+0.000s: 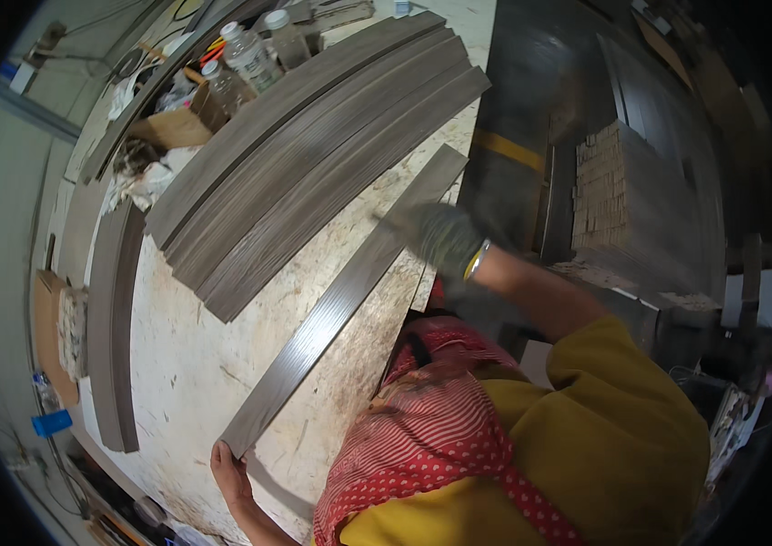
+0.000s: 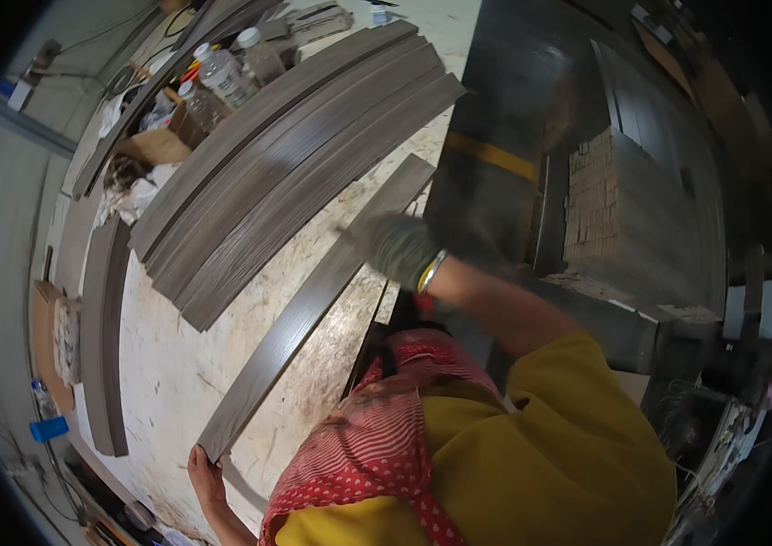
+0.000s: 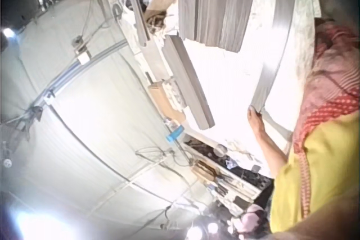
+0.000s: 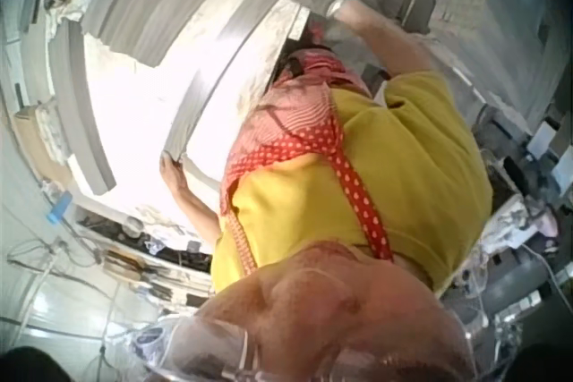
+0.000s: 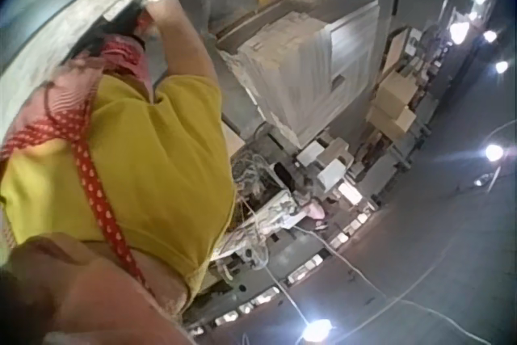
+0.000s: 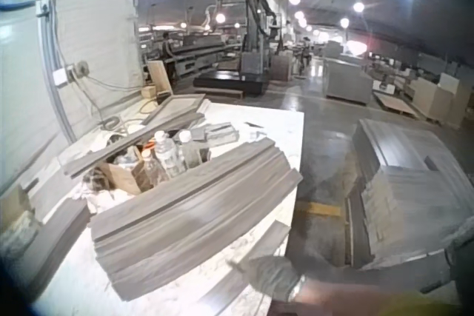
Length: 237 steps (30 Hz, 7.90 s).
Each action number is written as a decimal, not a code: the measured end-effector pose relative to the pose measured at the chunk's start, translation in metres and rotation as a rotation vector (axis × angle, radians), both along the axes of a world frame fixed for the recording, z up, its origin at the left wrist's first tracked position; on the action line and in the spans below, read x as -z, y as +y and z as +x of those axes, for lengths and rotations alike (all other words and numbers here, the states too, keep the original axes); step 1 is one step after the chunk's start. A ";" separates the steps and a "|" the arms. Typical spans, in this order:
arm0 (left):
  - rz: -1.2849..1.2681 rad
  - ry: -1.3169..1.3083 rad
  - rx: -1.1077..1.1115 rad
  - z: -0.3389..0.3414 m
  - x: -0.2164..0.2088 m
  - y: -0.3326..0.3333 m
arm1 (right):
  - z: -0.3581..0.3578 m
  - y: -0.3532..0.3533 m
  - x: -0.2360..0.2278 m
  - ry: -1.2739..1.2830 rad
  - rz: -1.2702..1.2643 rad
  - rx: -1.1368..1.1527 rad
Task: Scraping the edges of wood panels with a hand tool at a workshop bench.
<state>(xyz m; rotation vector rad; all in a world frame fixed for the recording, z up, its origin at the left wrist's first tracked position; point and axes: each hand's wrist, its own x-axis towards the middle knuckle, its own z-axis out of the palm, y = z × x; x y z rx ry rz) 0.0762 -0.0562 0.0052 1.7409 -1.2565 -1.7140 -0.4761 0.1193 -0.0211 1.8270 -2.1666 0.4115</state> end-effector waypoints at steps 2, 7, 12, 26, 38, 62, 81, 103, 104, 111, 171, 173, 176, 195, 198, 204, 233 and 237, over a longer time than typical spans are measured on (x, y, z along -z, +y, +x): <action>0.023 -0.033 -0.008 0.004 -0.002 -0.011 | -0.066 0.031 0.015 0.185 -0.028 0.180; -0.880 -0.833 0.464 -0.044 -0.025 -0.031 | -0.153 0.069 -0.034 -0.188 0.091 0.533; -1.063 -0.625 0.993 -0.233 -0.010 0.025 | -0.101 0.051 0.007 -0.008 0.098 0.341; -1.143 -0.756 0.282 -0.038 -0.080 -0.049 | -0.096 0.045 -0.009 -1.101 -0.431 0.587; -1.201 -1.169 0.257 0.006 0.003 -0.211 | -0.035 0.040 -0.057 -1.062 -0.253 0.596; -0.935 -0.312 0.716 -0.170 0.004 -0.026 | 0.011 -0.034 -0.015 -1.281 -0.211 0.439; -0.878 -0.284 0.605 -0.161 0.011 -0.013 | 0.043 -0.039 -0.026 -1.220 -0.063 0.427; -0.844 -0.303 0.632 -0.146 0.010 0.026 | 0.201 -0.072 -0.035 -0.217 0.163 -0.324; -0.878 -0.291 0.614 -0.141 0.013 0.027 | 0.174 -0.068 -0.029 -0.142 0.177 -0.219; -0.924 -0.331 0.650 -0.139 0.010 0.034 | 0.230 -0.045 0.010 1.001 0.074 0.575; -1.037 -0.199 0.790 -0.236 0.037 0.091 | 0.220 -0.160 -0.056 -0.390 0.507 -0.652; -1.130 -0.139 0.755 -0.235 0.044 0.093 | 0.230 -0.159 -0.038 -0.345 0.517 -0.619; -1.143 -0.309 0.791 -0.242 0.060 0.100 | 0.260 -0.154 -0.042 -0.270 0.606 -0.605; -1.221 -0.017 0.597 -0.238 0.060 0.095 | 0.263 -0.151 -0.041 -0.338 0.580 -0.515; -1.309 -0.131 0.601 -0.238 0.060 0.096 | 0.256 -0.155 -0.041 -0.383 0.572 -0.521; -1.236 -0.097 0.642 -0.240 0.060 0.096 | 0.263 -0.156 -0.044 -0.463 0.659 -0.615; -1.005 -0.504 0.757 -0.136 -0.007 0.026 | 0.091 -0.015 -0.056 -1.475 -0.051 0.090; -1.447 -0.485 0.737 -0.120 0.002 0.036 | 0.091 0.002 -0.059 -1.702 0.008 0.036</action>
